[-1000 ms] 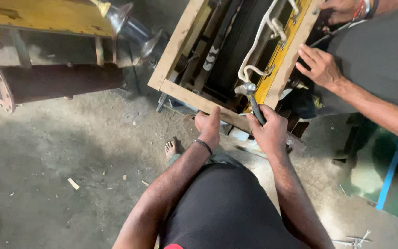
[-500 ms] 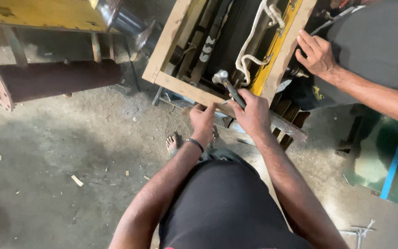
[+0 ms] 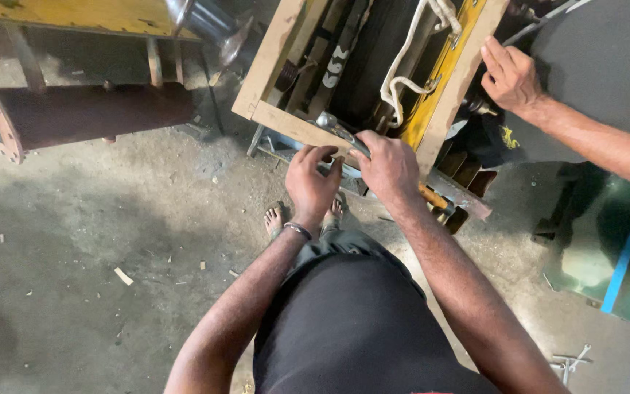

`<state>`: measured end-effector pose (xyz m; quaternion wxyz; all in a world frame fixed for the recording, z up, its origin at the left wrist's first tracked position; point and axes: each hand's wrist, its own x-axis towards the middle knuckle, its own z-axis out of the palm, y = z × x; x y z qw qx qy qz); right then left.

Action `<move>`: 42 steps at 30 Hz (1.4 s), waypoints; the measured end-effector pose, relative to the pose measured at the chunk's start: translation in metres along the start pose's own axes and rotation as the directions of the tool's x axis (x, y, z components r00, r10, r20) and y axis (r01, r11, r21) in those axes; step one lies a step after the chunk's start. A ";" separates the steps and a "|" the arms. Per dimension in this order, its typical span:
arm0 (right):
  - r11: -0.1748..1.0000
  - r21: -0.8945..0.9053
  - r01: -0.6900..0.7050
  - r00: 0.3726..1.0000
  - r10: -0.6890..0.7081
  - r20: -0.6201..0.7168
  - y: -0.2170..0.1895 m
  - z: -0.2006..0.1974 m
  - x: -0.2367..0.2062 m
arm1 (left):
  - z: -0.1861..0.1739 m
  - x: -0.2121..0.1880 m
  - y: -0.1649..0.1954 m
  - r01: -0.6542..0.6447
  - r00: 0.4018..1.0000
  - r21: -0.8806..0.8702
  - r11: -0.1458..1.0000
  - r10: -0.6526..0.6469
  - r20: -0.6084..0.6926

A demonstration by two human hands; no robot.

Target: The person uses a hammer to tap a metal pin into a hole on a wooden frame attached to a yellow machine. Another person assists by holding the frame steady. The person continues to hammer the pin until it is flush with the frame.

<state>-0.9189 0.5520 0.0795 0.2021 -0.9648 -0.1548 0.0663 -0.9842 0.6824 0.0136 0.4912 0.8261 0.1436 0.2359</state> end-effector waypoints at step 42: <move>0.982 0.169 0.090 0.901 -0.008 -0.433 0.012 -0.033 -0.076 | 0.013 0.014 -0.008 -0.100 0.992 -0.057 0.993 0.104 0.073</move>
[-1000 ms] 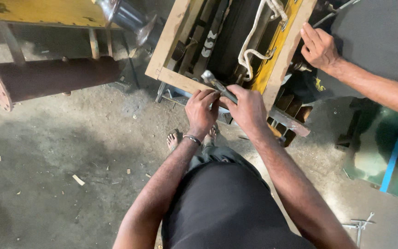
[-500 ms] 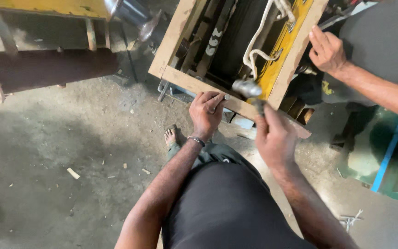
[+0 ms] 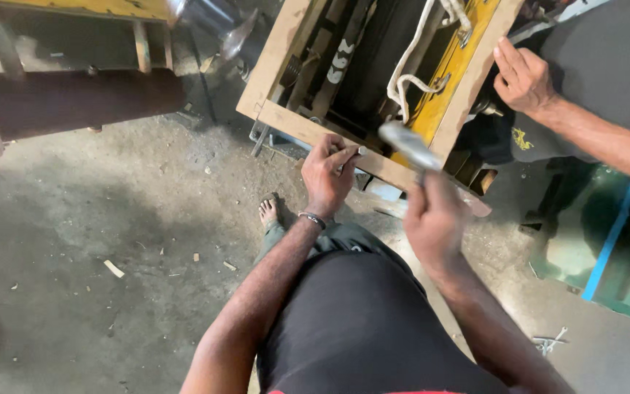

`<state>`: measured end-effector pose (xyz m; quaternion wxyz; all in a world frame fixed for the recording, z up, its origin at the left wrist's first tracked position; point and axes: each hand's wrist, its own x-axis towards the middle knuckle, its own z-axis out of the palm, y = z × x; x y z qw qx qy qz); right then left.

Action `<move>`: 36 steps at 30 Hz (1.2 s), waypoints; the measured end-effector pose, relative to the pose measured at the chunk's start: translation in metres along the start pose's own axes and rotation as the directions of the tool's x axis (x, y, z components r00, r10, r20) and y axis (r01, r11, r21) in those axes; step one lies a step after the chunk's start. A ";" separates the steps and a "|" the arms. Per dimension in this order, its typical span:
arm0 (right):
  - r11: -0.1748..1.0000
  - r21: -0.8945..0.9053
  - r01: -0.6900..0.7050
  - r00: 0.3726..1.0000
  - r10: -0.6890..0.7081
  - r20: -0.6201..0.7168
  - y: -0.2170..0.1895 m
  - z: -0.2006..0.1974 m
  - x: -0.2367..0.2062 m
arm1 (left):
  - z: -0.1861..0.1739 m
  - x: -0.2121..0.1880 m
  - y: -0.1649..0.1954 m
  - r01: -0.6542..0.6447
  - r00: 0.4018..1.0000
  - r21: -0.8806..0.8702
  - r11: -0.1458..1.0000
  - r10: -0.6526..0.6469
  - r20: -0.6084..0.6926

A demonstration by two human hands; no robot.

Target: The person uses a hammer to tap a metal pin into a hole on a wooden frame attached to a yellow machine. Another person assists by holding the frame steady. The person continues to hammer the pin until it is flush with the frame.

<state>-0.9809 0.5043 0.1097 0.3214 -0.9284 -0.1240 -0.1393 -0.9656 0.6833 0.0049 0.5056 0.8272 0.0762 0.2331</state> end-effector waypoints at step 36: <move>1.000 0.001 0.011 1.000 -0.011 0.015 -0.018 -0.007 0.007 | -0.003 0.002 -0.004 -0.074 0.997 0.012 0.997 0.074 -0.020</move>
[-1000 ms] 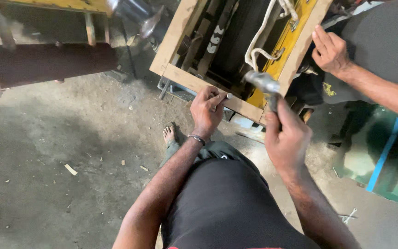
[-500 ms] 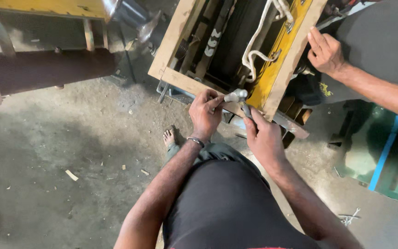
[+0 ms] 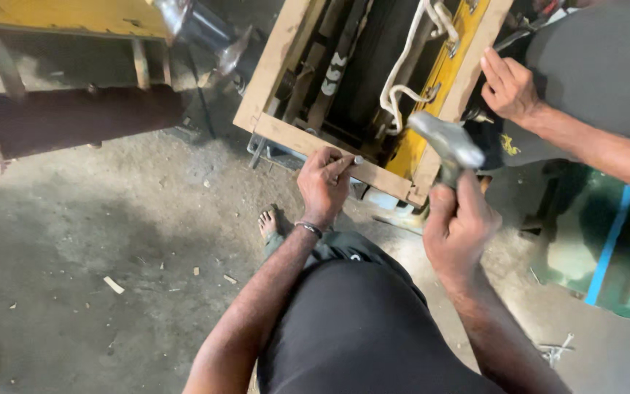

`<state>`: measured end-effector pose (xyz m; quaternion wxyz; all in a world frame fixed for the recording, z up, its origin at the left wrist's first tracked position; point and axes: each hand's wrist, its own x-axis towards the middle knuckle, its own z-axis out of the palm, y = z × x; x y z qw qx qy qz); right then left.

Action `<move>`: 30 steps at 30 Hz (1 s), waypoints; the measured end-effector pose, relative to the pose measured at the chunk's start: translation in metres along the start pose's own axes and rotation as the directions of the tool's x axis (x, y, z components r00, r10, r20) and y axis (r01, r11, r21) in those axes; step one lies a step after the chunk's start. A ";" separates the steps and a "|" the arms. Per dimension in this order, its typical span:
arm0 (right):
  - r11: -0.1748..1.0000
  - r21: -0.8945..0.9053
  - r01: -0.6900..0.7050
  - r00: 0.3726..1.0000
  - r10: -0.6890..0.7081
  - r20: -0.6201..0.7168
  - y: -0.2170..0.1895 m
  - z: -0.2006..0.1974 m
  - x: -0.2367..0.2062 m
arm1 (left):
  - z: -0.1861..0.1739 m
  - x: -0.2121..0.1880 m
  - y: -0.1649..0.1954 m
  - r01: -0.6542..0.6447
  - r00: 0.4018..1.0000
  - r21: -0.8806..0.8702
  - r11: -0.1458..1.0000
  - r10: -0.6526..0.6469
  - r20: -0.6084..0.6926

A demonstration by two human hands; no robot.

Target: The person uses a hammer to tap a metal pin into a hole on a wooden frame attached to a yellow machine. Another person assists by holding the frame steady. The person continues to hammer the pin until it is flush with the frame.

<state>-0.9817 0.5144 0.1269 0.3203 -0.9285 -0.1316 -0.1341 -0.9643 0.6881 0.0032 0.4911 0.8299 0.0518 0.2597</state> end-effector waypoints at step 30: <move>0.901 0.424 -0.094 0.961 0.193 -0.197 0.000 -0.028 0.001 | 0.004 -0.005 -0.004 -0.013 1.000 -0.022 1.000 0.013 -0.010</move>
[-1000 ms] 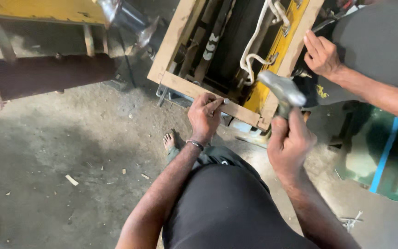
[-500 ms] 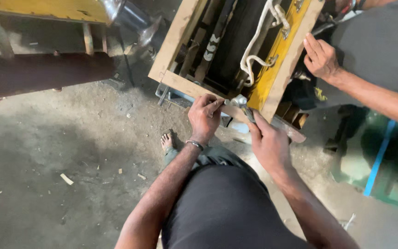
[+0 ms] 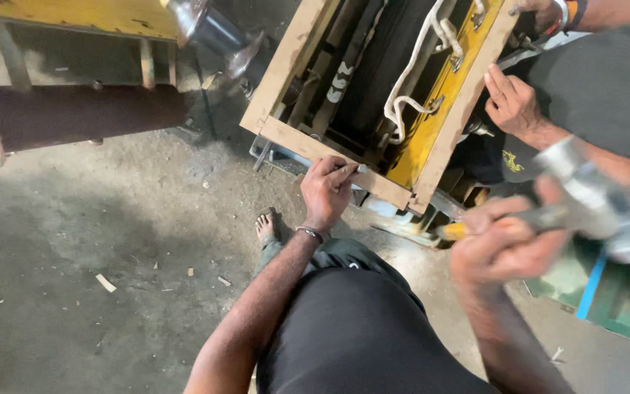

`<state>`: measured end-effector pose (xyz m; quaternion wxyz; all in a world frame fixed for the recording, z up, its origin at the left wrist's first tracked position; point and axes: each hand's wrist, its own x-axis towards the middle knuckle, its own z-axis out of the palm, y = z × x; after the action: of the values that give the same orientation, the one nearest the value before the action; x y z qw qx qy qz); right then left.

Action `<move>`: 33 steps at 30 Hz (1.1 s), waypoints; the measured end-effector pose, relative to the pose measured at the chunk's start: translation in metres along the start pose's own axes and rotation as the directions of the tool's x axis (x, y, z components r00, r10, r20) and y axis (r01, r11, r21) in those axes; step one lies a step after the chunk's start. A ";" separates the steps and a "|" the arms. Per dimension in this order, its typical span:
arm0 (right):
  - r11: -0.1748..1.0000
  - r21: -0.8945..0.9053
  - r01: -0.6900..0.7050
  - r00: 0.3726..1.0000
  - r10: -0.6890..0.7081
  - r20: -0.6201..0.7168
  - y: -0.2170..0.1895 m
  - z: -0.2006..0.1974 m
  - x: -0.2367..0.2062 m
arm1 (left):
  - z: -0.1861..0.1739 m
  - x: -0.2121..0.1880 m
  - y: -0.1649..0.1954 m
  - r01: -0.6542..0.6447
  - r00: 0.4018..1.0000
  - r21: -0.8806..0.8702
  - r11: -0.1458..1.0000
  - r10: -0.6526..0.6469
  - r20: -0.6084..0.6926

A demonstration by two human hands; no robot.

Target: The person uses a hammer to tap a metal pin into a hole on a wooden frame attached to a yellow machine. Another person assists by holding the frame steady. The person continues to hammer the pin until it is flush with the frame.

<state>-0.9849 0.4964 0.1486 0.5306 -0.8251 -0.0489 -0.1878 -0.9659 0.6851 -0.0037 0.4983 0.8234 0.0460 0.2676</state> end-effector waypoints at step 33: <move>0.923 -0.275 -0.268 0.946 0.307 0.109 0.118 -0.051 -0.011 | -0.017 0.021 0.000 -0.153 0.948 0.105 0.983 0.115 0.297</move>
<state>-0.9747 0.4015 0.0623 0.4361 -0.8966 0.0577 -0.0499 -0.9559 0.7054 0.0106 0.4272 0.8848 -0.0668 0.1738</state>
